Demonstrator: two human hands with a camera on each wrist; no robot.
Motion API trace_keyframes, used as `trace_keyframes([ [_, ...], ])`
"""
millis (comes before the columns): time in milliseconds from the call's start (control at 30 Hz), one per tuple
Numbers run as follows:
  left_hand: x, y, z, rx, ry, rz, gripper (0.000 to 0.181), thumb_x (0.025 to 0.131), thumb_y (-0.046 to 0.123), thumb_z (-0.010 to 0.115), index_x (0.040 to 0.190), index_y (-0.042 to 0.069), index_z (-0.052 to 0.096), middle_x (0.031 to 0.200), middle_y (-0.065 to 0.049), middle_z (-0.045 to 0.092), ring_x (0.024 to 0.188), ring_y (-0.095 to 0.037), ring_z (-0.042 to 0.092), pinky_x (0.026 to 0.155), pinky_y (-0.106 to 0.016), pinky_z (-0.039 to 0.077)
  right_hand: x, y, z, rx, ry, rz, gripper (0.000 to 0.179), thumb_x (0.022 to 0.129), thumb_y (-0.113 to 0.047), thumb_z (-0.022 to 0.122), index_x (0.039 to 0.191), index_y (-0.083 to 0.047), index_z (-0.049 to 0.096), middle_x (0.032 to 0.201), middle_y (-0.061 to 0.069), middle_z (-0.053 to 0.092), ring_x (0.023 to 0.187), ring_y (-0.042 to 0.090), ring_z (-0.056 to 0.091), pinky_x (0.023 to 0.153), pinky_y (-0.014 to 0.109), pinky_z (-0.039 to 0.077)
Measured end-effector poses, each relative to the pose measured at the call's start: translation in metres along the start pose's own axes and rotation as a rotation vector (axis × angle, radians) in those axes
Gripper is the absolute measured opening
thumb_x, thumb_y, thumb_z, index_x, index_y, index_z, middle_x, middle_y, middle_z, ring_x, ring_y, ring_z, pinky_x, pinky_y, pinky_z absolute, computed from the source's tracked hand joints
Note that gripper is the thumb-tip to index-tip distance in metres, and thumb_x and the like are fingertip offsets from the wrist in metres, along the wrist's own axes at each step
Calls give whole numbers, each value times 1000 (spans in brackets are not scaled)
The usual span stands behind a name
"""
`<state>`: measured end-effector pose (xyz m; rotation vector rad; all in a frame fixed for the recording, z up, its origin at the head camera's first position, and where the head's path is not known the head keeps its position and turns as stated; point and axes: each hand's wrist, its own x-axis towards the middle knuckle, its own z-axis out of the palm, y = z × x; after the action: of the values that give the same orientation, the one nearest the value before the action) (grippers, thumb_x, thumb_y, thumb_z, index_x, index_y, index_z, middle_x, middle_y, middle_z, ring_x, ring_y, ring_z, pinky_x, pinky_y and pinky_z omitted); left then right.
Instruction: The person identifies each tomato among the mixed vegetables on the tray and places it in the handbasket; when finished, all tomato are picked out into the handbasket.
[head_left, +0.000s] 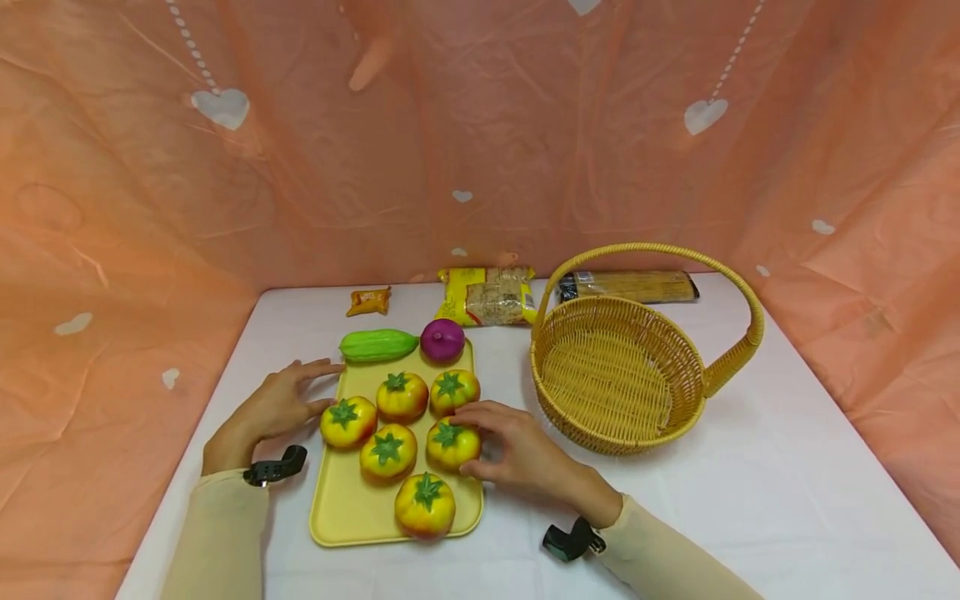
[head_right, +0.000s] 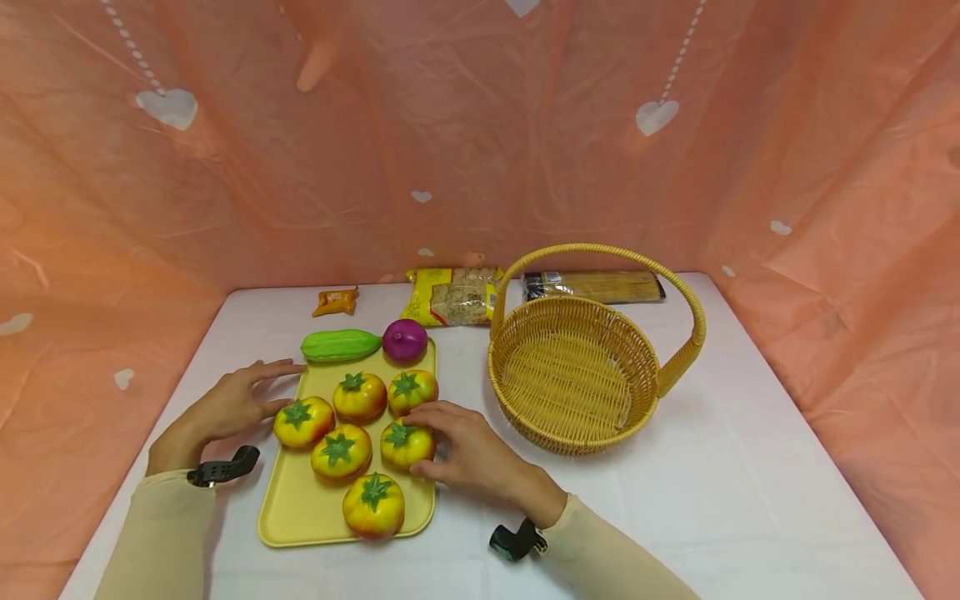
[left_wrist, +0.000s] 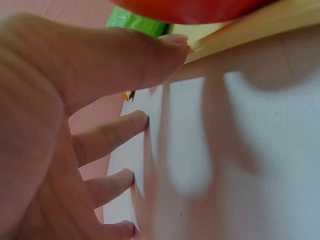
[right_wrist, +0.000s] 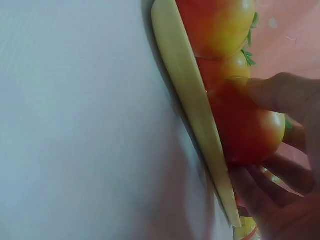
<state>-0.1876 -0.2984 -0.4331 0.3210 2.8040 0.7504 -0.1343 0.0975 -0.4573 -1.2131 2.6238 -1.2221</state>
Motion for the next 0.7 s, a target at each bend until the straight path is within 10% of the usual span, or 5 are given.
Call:
trace_keyframes([
  [700,0,0,0,-37,-6,-7,59,98,22,81,154,14,64,167,-32,45,156,-70,22,120,-88,19,-12,-21,-54,268,-5,88,52,96,-16,86,145,-14,70,152,7,68,140,22,65,109,37,61],
])
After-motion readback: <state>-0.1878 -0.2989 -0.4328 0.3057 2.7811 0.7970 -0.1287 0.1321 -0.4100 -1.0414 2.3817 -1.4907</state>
